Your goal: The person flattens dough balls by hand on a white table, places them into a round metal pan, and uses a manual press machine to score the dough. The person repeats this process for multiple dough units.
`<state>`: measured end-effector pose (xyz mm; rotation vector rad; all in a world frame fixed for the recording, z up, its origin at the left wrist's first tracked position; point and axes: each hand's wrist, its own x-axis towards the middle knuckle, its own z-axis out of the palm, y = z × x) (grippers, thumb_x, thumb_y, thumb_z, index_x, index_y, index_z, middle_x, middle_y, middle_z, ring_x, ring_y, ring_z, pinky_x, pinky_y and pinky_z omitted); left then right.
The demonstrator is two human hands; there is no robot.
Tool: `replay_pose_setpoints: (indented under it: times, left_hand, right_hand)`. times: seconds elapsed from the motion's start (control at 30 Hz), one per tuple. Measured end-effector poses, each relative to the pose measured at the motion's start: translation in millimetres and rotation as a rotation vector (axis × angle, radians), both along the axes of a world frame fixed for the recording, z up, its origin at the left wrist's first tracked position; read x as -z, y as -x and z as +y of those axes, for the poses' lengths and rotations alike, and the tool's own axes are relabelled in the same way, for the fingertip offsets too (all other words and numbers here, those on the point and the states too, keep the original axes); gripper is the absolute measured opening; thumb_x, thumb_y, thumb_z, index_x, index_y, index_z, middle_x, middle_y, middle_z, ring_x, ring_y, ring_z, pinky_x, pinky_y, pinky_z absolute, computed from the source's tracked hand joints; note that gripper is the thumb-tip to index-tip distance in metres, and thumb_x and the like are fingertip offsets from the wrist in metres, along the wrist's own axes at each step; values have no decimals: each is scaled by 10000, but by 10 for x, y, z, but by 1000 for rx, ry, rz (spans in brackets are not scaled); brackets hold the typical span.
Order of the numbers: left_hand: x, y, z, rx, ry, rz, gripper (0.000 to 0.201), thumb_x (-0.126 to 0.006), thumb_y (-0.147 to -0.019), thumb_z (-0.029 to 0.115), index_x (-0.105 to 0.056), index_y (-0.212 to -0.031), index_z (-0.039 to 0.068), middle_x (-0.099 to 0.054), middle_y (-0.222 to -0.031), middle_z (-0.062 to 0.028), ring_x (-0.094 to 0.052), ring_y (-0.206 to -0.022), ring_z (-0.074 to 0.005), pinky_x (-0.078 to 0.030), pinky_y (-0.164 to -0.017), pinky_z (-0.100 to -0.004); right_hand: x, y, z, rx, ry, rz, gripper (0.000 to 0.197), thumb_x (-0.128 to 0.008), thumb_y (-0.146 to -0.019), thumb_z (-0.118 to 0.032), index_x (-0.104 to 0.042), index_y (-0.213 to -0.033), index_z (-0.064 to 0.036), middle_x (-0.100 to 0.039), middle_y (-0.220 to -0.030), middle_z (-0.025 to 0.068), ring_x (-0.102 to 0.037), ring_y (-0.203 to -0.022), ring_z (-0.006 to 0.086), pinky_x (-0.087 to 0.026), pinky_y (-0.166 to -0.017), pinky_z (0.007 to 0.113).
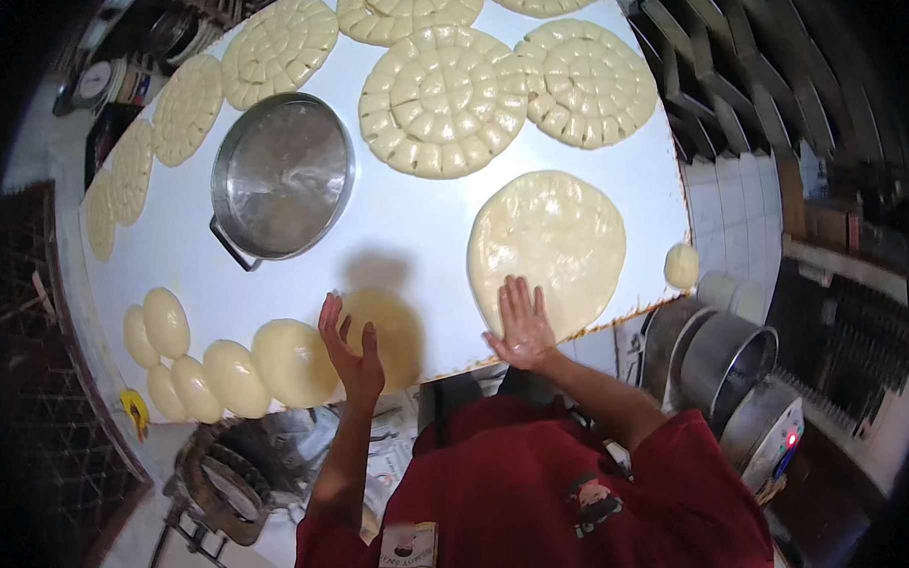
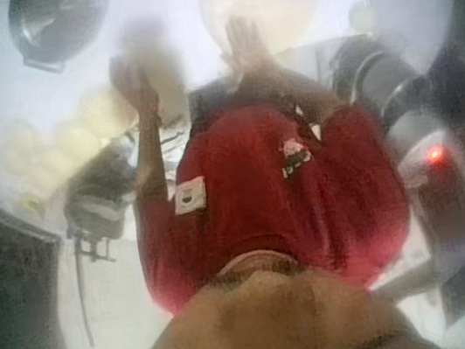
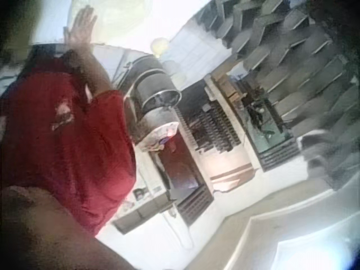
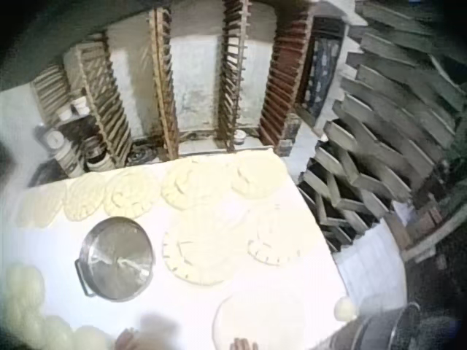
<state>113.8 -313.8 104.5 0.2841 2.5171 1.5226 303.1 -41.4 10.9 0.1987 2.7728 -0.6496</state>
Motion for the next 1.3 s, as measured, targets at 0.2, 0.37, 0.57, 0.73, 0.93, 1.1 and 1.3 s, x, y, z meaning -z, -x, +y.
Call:
replay_pose_setpoints:
  times: [0.2,0.37,0.57,0.73,0.93,1.1,1.3]
  left_hand:
    - [-138,101,-843,-63,15,-86,638,-667,-1055,154,-396,-1608,-11,-388,-1673,-190,-417,-1539,-340,-402,-1229,-518]
    - [-181,224,-1070,-114,-77,-120,708,-694,-1055,289,-397,-1624,-8,-436,-1640,-182,-440,-1525,-332,-415,-1222,-511]
    - [-268,259,-1322,-156,-75,-178,630,-667,-1069,192,-398,-1605,-2,-421,-1646,-184,-442,-1518,-326,-410,-1220,-494]
    - [-328,355,-1320,-128,-85,-208,634,-664,-1073,197,-395,-1613,0,-437,-1636,-184,-458,-1508,-328,-430,-1203,-493]
    - [-274,339,-1473,-162,-30,-234,621,-656,-1077,204,-408,-1611,7,-457,-1622,-177,-478,-1488,-330,-445,-1187,-492]
    - [-568,209,-1393,-100,50,-132,584,-641,-1079,182,-421,-1592,10,-456,-1630,-169,-484,-1480,-322,-451,-1177,-490]
    - [-624,50,-1063,-101,48,-214,609,-655,-1067,193,-428,-1607,29,-463,-1628,-168,-483,-1480,-317,-442,-1181,-482]
  right_hand:
    - [-250,441,-144,-229,-57,-72,933,-526,-1070,-549,-224,-1691,78,-187,-1791,273,-162,-1663,454,-164,-1333,625]
    - [-271,791,-277,-288,-61,-31,920,-499,-1070,-575,-257,-1689,60,-182,-1795,268,-165,-1670,424,-155,-1341,617]
    - [-293,1392,174,-272,-98,23,941,-562,-1050,-530,-228,-1685,78,-151,-1786,300,-107,-1669,478,-126,-1355,610]
    - [-268,1650,239,-245,-72,113,993,-579,-1023,-569,-233,-1680,90,-146,-1789,295,-90,-1675,465,-108,-1362,598]
    - [-262,1862,528,-109,-205,-59,1070,-517,-1031,-662,-162,-1699,94,-92,-1799,300,-40,-1684,448,-50,-1371,578]
    - [-245,1878,990,-29,-292,-32,1081,-499,-1037,-634,-93,-1699,119,-50,-1799,318,15,-1688,437,-18,-1372,563]
    - [-209,1972,1264,57,-211,-41,1115,-515,-1021,-644,-65,-1704,114,-54,-1805,308,21,-1692,427,-4,-1368,568]
